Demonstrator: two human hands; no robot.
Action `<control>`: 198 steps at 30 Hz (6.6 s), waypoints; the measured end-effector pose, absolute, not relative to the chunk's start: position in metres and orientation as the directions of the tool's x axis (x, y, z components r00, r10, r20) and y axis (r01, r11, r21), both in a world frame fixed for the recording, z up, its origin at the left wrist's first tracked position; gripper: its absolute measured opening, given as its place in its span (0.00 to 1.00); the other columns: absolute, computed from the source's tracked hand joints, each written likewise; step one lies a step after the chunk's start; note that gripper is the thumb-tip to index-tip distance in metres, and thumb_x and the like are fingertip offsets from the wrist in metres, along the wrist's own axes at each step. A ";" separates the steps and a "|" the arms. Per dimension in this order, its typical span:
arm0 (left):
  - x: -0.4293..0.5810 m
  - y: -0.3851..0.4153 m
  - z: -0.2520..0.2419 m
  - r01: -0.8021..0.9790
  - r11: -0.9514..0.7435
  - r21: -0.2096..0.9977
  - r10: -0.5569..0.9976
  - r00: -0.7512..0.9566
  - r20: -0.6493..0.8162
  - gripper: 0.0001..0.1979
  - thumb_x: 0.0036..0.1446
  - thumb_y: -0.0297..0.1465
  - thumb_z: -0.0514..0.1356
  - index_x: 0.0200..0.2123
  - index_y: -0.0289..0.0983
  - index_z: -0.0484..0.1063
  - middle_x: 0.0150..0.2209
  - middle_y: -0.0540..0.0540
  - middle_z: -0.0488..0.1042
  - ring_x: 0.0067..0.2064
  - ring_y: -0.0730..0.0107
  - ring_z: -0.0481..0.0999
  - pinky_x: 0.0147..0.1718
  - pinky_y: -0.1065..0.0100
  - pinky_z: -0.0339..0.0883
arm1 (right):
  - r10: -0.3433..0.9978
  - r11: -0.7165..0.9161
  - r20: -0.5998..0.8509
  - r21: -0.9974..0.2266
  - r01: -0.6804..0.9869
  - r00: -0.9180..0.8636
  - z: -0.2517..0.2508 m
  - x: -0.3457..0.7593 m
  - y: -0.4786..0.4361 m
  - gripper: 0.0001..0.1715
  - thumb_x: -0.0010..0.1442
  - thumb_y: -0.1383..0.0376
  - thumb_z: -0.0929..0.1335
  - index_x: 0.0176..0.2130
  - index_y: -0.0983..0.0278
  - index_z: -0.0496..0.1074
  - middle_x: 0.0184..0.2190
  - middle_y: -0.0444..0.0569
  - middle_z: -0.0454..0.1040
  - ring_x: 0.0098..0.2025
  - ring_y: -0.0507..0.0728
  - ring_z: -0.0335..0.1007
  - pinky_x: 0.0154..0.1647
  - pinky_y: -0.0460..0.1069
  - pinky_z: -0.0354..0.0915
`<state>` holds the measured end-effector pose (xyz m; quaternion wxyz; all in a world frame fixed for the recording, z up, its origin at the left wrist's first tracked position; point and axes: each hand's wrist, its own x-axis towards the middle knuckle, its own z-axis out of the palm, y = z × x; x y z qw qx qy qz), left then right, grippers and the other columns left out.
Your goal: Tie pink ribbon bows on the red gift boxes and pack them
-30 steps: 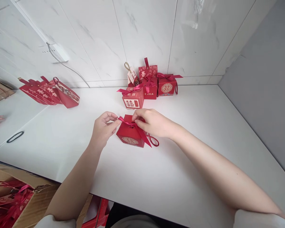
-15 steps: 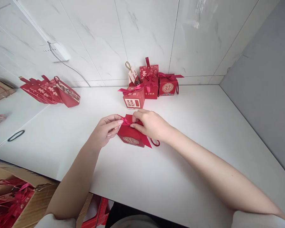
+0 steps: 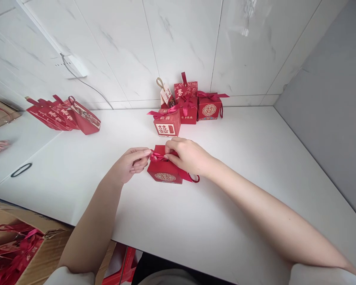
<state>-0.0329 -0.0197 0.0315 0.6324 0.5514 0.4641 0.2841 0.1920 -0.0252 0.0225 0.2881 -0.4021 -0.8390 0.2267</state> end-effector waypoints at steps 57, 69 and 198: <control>-0.026 -0.026 0.025 0.003 0.026 1.000 0.897 0.442 -0.024 0.12 0.52 0.33 0.67 0.41 0.41 0.75 0.35 0.48 0.78 0.24 0.81 0.65 0.21 0.76 0.54 | 0.794 0.576 0.277 -0.625 0.526 -0.540 0.022 0.194 -0.025 0.06 0.63 0.69 0.64 0.36 0.62 0.69 0.36 0.47 0.71 0.36 0.55 0.67 0.38 0.50 0.63; -0.018 -0.029 0.026 0.149 -0.148 0.978 0.978 0.169 0.122 0.12 0.46 0.33 0.71 0.36 0.39 0.78 0.31 0.48 0.78 0.34 0.70 0.77 0.33 0.71 0.71 | 0.803 0.568 0.269 -0.617 0.545 -0.533 0.026 0.193 -0.027 0.05 0.63 0.70 0.64 0.35 0.62 0.69 0.35 0.47 0.71 0.36 0.55 0.67 0.38 0.49 0.62; -0.033 -0.036 0.039 0.636 -0.425 0.643 0.889 0.427 0.166 0.07 0.56 0.37 0.63 0.36 0.42 0.75 0.46 0.46 0.71 0.50 0.62 0.72 0.48 0.60 0.69 | 0.836 0.444 0.223 -0.811 0.381 -0.501 0.025 0.198 -0.018 0.14 0.64 0.57 0.67 0.33 0.62 0.76 0.33 0.46 0.69 0.32 0.53 0.64 0.37 0.51 0.61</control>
